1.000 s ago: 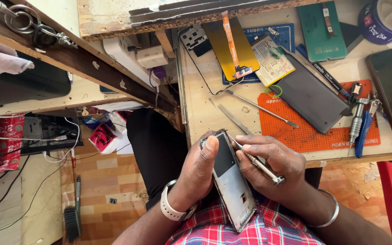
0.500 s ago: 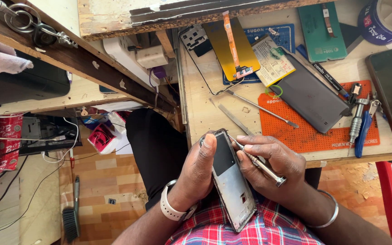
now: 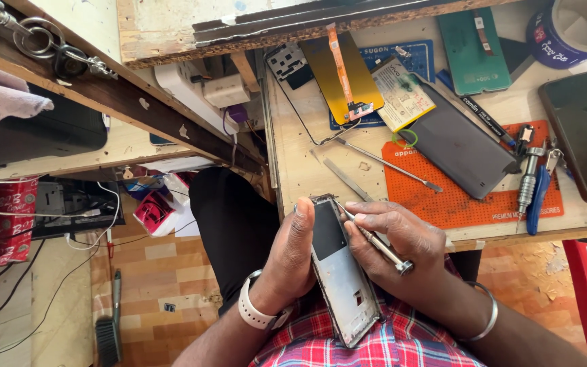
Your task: The person sits at a cluttered workbench and uses a metal spudger to pry and separate the screen assembly from the frame of a white smartphone. They work along the edges of the device, carefully lifting the display to detach it from the chassis.
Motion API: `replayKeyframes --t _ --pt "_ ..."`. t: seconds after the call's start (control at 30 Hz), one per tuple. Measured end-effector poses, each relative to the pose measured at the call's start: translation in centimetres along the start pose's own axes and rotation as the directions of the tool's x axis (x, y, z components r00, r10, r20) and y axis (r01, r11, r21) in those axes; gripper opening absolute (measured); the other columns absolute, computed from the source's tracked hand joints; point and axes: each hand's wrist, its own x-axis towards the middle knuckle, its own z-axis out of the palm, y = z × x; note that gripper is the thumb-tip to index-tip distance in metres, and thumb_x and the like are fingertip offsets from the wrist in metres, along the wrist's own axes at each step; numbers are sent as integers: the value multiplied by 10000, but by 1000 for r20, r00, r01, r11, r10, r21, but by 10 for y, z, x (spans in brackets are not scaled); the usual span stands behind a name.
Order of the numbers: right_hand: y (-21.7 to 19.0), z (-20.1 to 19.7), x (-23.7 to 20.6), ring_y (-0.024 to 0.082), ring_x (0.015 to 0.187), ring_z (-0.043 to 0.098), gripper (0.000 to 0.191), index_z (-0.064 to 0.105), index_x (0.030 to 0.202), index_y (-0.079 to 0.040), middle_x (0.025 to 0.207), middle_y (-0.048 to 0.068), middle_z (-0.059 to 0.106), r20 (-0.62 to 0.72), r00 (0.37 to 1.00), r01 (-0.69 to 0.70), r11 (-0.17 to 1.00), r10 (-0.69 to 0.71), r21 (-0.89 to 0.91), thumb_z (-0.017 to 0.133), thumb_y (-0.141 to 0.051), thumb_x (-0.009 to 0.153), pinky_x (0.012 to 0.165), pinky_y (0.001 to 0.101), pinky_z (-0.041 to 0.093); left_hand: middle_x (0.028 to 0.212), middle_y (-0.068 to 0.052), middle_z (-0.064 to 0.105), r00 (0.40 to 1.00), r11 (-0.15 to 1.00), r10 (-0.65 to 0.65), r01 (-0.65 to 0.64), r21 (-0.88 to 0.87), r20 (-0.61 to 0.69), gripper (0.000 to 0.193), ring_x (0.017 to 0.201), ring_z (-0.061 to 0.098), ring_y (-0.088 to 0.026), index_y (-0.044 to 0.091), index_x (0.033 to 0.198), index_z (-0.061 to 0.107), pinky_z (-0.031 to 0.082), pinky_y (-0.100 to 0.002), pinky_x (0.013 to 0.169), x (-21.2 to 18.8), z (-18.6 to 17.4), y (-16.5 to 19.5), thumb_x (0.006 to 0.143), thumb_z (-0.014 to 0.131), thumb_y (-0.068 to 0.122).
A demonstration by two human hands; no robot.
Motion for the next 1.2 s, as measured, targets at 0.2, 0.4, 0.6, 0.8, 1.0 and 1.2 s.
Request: replayKeyframes --t 0.2,0.4,0.6,0.8,1.0,1.2 --pt "5 3 -3 268 1088 758 216 616 1098 5 1121 225 726 -55 996 67 997 -65 30 746 29 928 891 334 645 1033 -69 668 998 1000 -7 9 21 -58 673 928 626 -119 -7 1173 620 524 -260 825 -1 4 0 1034 442 627" --pt "2 2 -2 259 1066 767 209 614 1092 11 1115 228 724 -22 999 43 997 -42 56 735 38 924 870 326 656 1029 -75 669 998 1000 -3 2 -10 -55 665 929 633 -128 -1 1168 616 527 -270 841 -2 4 1 1053 413 621" --pt "-2 2 3 270 1034 773 212 633 1045 19 1086 233 735 -26 1000 5 993 -8 -118 758 42 875 832 321 636 1038 -72 662 999 1000 -1 1 3 -46 653 926 626 -121 -1 1175 607 524 -269 824 -1 3 0 1053 434 616" --pt "4 2 0 266 1061 766 225 604 1080 11 1098 225 719 -65 998 28 999 -27 18 740 50 905 865 327 655 1011 -87 686 998 1000 -23 23 11 -51 674 886 665 -142 2 1162 610 563 -289 803 -1 4 0 993 440 632" --pt "5 2 -3 264 1079 762 216 605 1077 1 1064 203 730 -34 999 33 998 -31 56 743 41 916 881 338 652 1022 -81 672 999 1000 24 -23 18 -39 668 909 637 -131 -7 1174 614 531 -266 826 -2 2 0 1075 393 615" --pt "4 1 -2 263 1077 765 205 604 1070 2 1057 200 734 -40 998 58 998 -57 18 742 27 921 882 338 648 1036 -79 675 999 999 29 -30 -27 -20 654 931 640 -130 -1 1174 614 533 -266 846 -2 2 -2 1076 382 602"
